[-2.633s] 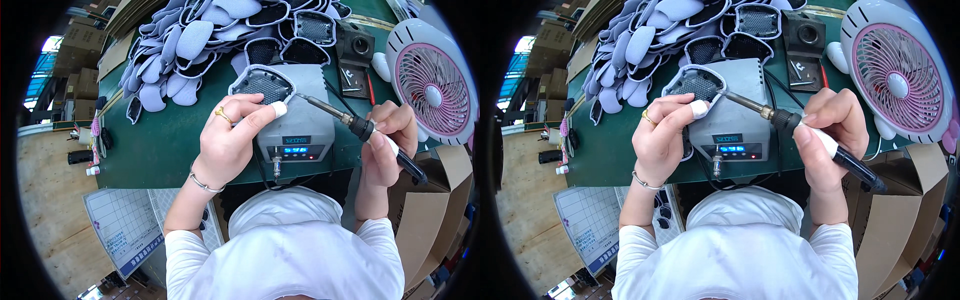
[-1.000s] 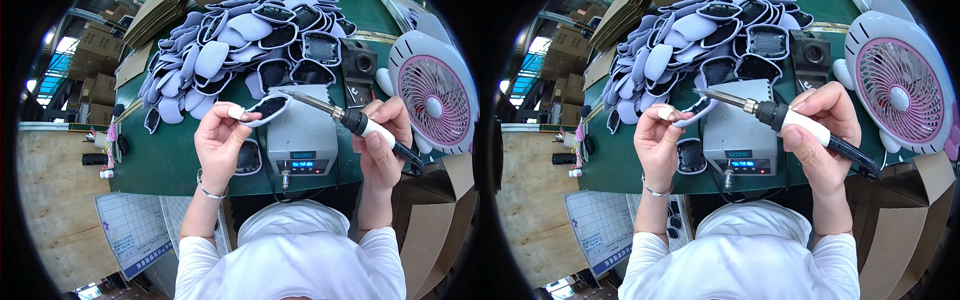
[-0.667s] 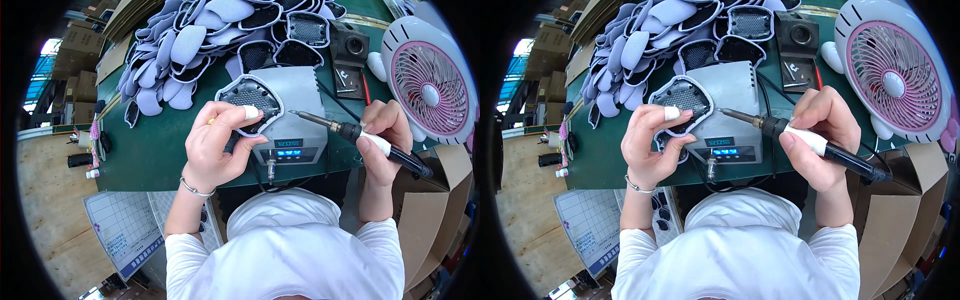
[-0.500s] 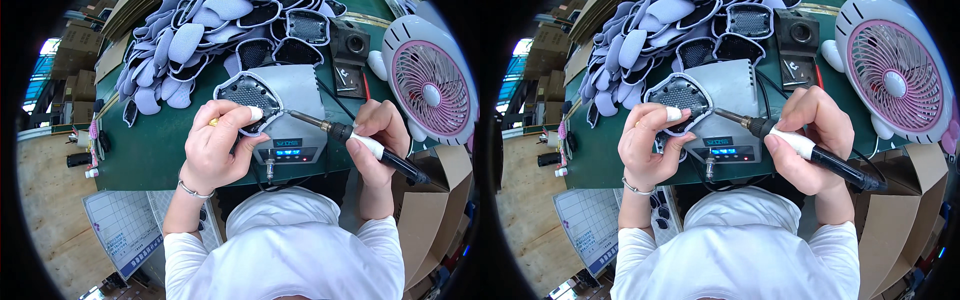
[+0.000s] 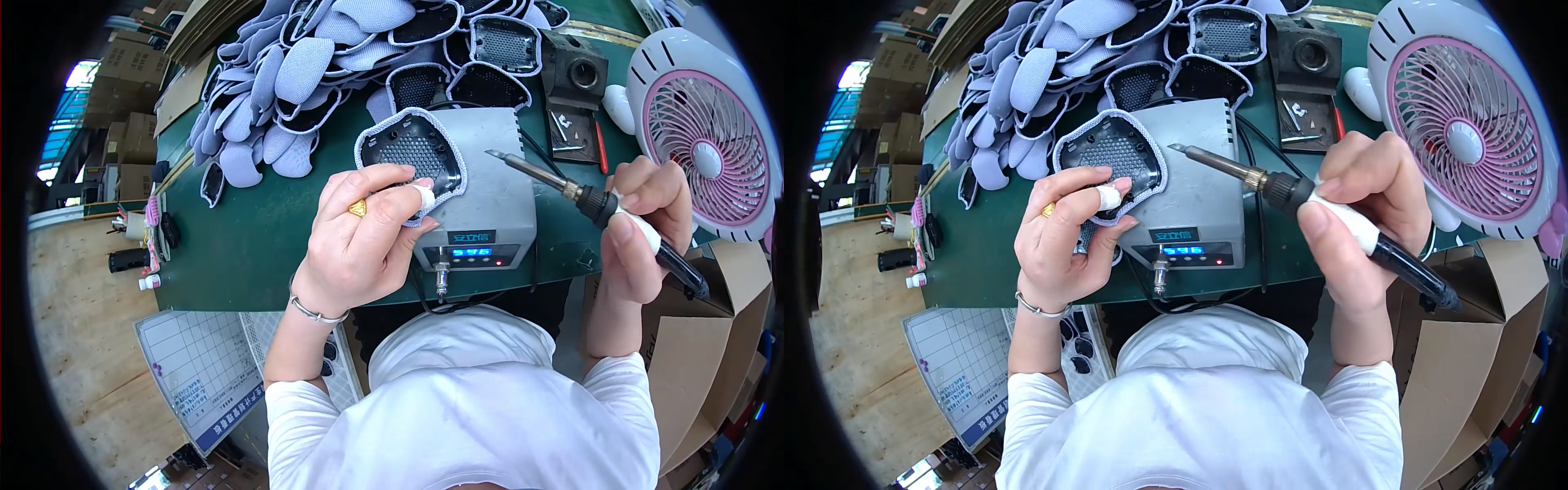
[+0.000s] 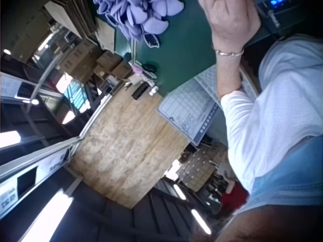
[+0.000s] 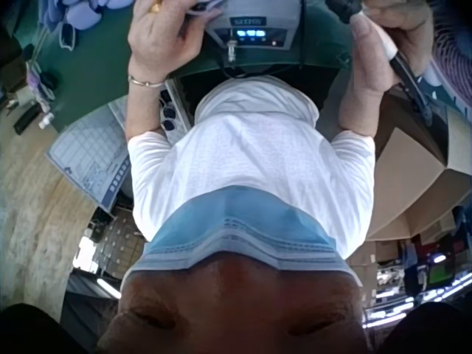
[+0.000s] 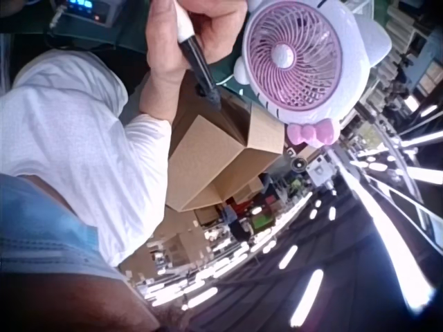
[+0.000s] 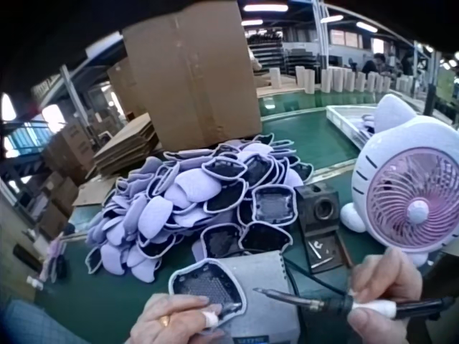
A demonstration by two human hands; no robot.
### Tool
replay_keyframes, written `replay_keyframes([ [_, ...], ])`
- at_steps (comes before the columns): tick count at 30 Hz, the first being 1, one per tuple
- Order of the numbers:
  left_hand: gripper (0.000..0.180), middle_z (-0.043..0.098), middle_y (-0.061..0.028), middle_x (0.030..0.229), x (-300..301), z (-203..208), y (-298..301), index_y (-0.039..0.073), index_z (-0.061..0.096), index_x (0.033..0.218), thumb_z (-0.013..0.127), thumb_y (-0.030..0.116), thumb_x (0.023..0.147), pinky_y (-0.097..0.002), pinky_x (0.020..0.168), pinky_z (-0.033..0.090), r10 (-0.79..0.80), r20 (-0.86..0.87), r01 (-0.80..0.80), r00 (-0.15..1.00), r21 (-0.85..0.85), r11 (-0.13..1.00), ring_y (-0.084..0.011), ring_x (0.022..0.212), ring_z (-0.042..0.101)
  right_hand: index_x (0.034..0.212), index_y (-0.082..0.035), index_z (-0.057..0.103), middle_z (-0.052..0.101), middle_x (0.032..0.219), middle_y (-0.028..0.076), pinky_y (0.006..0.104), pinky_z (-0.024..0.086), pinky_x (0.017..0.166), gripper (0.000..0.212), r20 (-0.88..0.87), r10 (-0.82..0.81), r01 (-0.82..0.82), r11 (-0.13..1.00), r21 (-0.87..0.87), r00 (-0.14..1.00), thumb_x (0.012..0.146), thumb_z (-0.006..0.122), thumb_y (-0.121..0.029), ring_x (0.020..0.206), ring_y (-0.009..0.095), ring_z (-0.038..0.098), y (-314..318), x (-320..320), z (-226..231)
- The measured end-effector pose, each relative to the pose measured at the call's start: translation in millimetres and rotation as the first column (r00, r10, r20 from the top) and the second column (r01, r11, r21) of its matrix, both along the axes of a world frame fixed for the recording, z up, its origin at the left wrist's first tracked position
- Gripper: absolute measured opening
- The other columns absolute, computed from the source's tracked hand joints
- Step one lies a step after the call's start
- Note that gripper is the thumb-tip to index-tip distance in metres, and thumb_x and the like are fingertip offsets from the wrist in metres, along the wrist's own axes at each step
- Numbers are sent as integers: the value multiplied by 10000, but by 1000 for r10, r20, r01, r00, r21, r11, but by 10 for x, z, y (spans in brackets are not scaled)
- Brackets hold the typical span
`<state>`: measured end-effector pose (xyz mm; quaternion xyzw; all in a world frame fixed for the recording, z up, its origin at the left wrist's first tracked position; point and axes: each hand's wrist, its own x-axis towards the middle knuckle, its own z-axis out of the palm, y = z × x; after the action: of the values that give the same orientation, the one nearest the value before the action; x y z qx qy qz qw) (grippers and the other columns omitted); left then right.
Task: The person bonds mesh fabric covers onto plastic earpad frames using a soldering iron, pressing the edges by hand and heat-sealing them with the tool tip.
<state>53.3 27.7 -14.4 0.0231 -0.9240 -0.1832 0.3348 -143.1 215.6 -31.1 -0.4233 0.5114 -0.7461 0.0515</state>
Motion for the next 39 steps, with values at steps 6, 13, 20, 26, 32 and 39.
replay_keyframes([
  [6,368,711,-130,1063,-9,-17,-77,20,679,1021,809,-8,678,-307,789,535,-58,12,58,998,16,998,-221,916,661,901,-81,504,531,757,43,215,317,600,177,144,46,-38,998,-58,989,774,615,-135,619,104,425,86,-13,-34],
  [13,381,721,-75,994,-222,151,22,36,640,1066,762,-21,710,-321,836,515,54,112,-87,992,316,945,-211,851,650,900,-85,519,539,741,47,217,323,603,195,226,1,18,997,-79,974,752,631,-142,626,110,435,136,4,-112],
  [20,338,748,-50,963,-148,89,-26,29,638,1047,683,-117,746,-296,812,538,188,150,-192,971,14,981,-191,880,687,903,-84,517,538,741,48,217,323,607,192,264,18,0,998,-70,964,758,628,-145,630,110,435,212,-35,-153],
  [26,302,724,-47,976,37,-4,-48,21,656,981,619,-149,735,-315,856,510,94,75,-105,993,158,982,-204,882,675,911,-77,520,538,756,37,208,304,604,180,240,59,-42,996,-78,969,783,628,-141,571,90,387,151,-55,-185],
  [32,318,752,-53,955,3,57,-35,35,652,942,607,-199,732,-278,814,543,110,53,-113,992,56,992,-201,974,696,849,-68,535,525,737,42,232,319,588,186,26,28,-28,999,24,999,724,660,-126,581,127,391,39,-24,-130],
  [39,302,747,-53,940,7,55,-22,34,650,929,615,-191,731,-287,819,543,123,25,-123,992,-16,992,-206,960,692,754,-52,562,538,681,55,240,340,517,156,-369,38,22,987,156,928,664,683,-94,560,142,425,-166,110,160],
])
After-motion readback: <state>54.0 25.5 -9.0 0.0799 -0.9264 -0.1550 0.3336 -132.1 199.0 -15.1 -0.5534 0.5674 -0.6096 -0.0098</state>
